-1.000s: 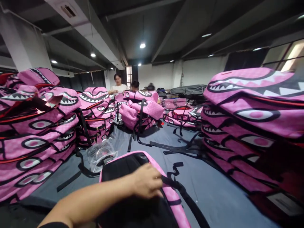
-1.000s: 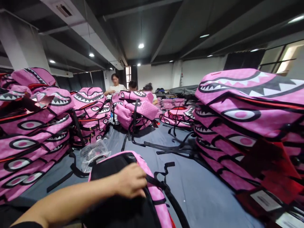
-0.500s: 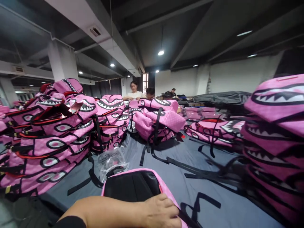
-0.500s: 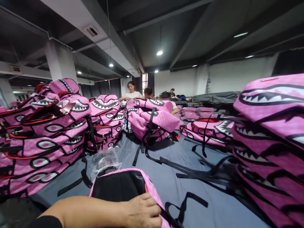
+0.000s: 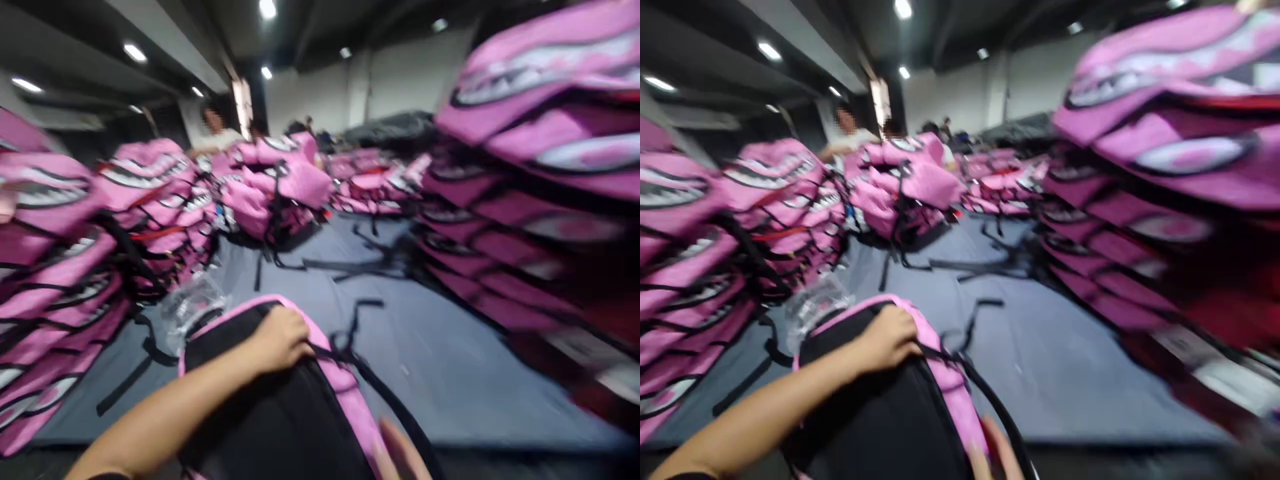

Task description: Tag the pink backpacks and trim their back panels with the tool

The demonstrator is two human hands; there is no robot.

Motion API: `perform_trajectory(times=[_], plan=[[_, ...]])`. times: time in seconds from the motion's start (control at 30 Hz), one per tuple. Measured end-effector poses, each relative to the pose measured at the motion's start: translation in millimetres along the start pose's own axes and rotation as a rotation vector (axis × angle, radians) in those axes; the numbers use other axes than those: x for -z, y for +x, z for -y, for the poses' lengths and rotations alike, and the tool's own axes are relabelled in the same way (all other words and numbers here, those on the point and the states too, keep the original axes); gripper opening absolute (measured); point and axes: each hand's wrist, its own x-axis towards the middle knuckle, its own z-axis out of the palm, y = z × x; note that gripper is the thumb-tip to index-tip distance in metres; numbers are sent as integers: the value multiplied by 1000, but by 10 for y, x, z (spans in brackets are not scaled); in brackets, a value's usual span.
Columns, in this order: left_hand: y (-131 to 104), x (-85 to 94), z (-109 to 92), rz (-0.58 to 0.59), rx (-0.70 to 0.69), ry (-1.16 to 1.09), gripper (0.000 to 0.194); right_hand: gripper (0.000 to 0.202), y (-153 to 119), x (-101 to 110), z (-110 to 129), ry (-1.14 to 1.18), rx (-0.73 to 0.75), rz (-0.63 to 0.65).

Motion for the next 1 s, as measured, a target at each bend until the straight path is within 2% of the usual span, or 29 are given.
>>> perform_trajectory(times=[0.07,0.13,0.2,0.23,0.33,0.47,0.53,0.6,0.7,0.77,0.83,0.9,1.0], plan=[[-2,42,27,-77,36,-103,25,54,-164,229,-98,-15,-106,70],[-52,44,57,-254,89,-104,15,56,-265,344,-137,31,-152,134],[-142,35,23,-353,15,-28,15,60,-310,366,-135,79,-134,154],[-190,26,-19,-341,-64,10,12,62,-321,359,-124,93,-119,161],[-274,-28,-170,-159,-243,74,3,75,-329,327,-61,159,-111,261],[-225,-57,-256,80,-181,209,17,80,-238,218,40,365,-143,345],[-174,-19,-246,181,-132,230,26,68,-166,67,66,513,-175,326],[-133,22,-228,251,-128,197,32,50,-123,-131,49,544,-180,246],[-109,22,-196,305,-124,56,37,28,-144,-383,-67,329,-57,78],[-110,-17,-145,337,-105,-24,40,22,-184,-454,-183,156,88,54],[-112,-42,-41,376,-125,-10,44,21,-208,-453,-295,54,180,86],[-111,-12,113,400,-187,72,49,21,-208,-421,-378,35,178,107],[-123,135,312,328,-185,241,54,21,-178,-390,-412,152,72,112]])
